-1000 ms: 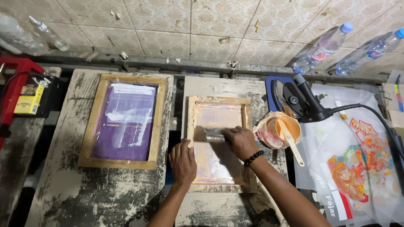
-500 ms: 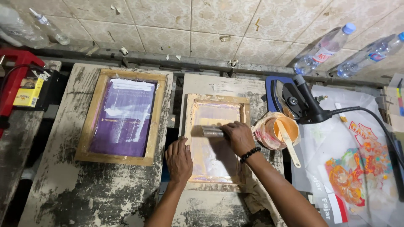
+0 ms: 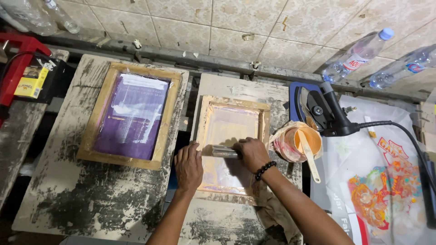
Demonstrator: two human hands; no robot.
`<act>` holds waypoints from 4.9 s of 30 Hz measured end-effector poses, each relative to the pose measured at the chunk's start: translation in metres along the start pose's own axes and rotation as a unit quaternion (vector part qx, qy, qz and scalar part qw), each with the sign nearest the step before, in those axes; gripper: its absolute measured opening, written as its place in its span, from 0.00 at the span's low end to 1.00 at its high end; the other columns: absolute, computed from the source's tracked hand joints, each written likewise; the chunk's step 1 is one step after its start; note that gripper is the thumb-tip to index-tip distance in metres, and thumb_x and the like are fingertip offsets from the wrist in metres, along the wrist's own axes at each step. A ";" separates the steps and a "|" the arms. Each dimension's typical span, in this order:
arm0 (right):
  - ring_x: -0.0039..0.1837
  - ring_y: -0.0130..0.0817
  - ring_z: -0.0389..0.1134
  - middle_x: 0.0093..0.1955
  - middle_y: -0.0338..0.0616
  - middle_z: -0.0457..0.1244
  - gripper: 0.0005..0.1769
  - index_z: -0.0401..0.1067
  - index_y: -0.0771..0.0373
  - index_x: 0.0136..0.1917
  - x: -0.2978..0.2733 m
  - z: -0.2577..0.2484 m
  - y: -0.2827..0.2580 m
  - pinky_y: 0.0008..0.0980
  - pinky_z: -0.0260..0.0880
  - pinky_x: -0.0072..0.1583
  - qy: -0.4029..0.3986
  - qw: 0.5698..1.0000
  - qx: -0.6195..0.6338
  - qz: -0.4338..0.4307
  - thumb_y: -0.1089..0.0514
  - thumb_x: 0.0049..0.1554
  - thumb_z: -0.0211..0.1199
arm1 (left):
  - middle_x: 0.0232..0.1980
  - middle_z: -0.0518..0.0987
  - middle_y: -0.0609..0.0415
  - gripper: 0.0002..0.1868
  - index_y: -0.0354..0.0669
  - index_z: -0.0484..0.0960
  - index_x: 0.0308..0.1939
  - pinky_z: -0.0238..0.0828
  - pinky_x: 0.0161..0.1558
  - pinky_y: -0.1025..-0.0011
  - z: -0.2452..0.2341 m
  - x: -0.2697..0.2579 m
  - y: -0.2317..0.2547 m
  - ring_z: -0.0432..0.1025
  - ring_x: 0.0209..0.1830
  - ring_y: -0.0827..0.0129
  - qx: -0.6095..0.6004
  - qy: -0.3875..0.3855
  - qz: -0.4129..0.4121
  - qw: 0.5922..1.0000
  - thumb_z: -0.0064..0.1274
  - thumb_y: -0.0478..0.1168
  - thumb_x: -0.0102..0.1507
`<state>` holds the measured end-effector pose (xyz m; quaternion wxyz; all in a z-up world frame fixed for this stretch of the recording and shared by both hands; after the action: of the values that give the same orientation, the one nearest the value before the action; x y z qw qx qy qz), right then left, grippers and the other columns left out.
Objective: The person uses a squeegee to spread orange ink across a screen printing frame. They then use a wooden stick to scrape excess ink from the squeegee and apply more ink to the screen before continuing to spread it evenly.
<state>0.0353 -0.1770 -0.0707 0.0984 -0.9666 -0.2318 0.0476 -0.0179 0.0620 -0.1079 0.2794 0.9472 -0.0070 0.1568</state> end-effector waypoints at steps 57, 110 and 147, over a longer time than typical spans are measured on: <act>0.40 0.38 0.68 0.36 0.37 0.71 0.13 0.81 0.50 0.52 0.093 -0.020 0.036 0.39 0.75 0.45 0.078 0.994 -0.028 0.064 0.65 0.56 0.67 | 0.70 0.76 0.62 0.17 0.52 0.74 0.64 0.61 0.58 0.60 -0.005 0.000 0.009 0.68 0.69 0.64 0.028 -0.023 -0.021 0.999 0.39 0.45 0.73; 0.37 0.36 0.65 0.34 0.37 0.67 0.06 0.79 0.52 0.48 0.030 -0.012 -0.009 0.35 0.71 0.35 0.101 0.994 0.007 0.033 0.60 0.55 0.69 | 0.69 0.76 0.65 0.18 0.56 0.75 0.63 0.61 0.57 0.57 -0.003 0.003 0.006 0.68 0.68 0.65 0.001 -0.029 -0.048 0.998 0.34 0.48 0.74; 0.36 0.36 0.63 0.35 0.39 0.69 0.13 0.80 0.52 0.53 0.016 -0.014 -0.015 0.33 0.67 0.34 0.122 0.991 -0.021 0.053 0.64 0.55 0.67 | 0.68 0.77 0.64 0.19 0.54 0.77 0.61 0.62 0.55 0.61 -0.010 -0.004 0.010 0.69 0.66 0.65 -0.019 -0.010 -0.036 0.999 0.34 0.49 0.74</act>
<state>0.0444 -0.1590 -0.0551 0.1033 -0.9779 -0.1677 -0.0707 -0.0259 0.0589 -0.0959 0.3025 0.9429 0.0220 0.1373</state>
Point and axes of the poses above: each hand's wrist, its own x-axis towards the middle knuckle, its own z-axis out of the palm, y = z × x, the point moved 1 cm from there along x, towards the middle knuckle
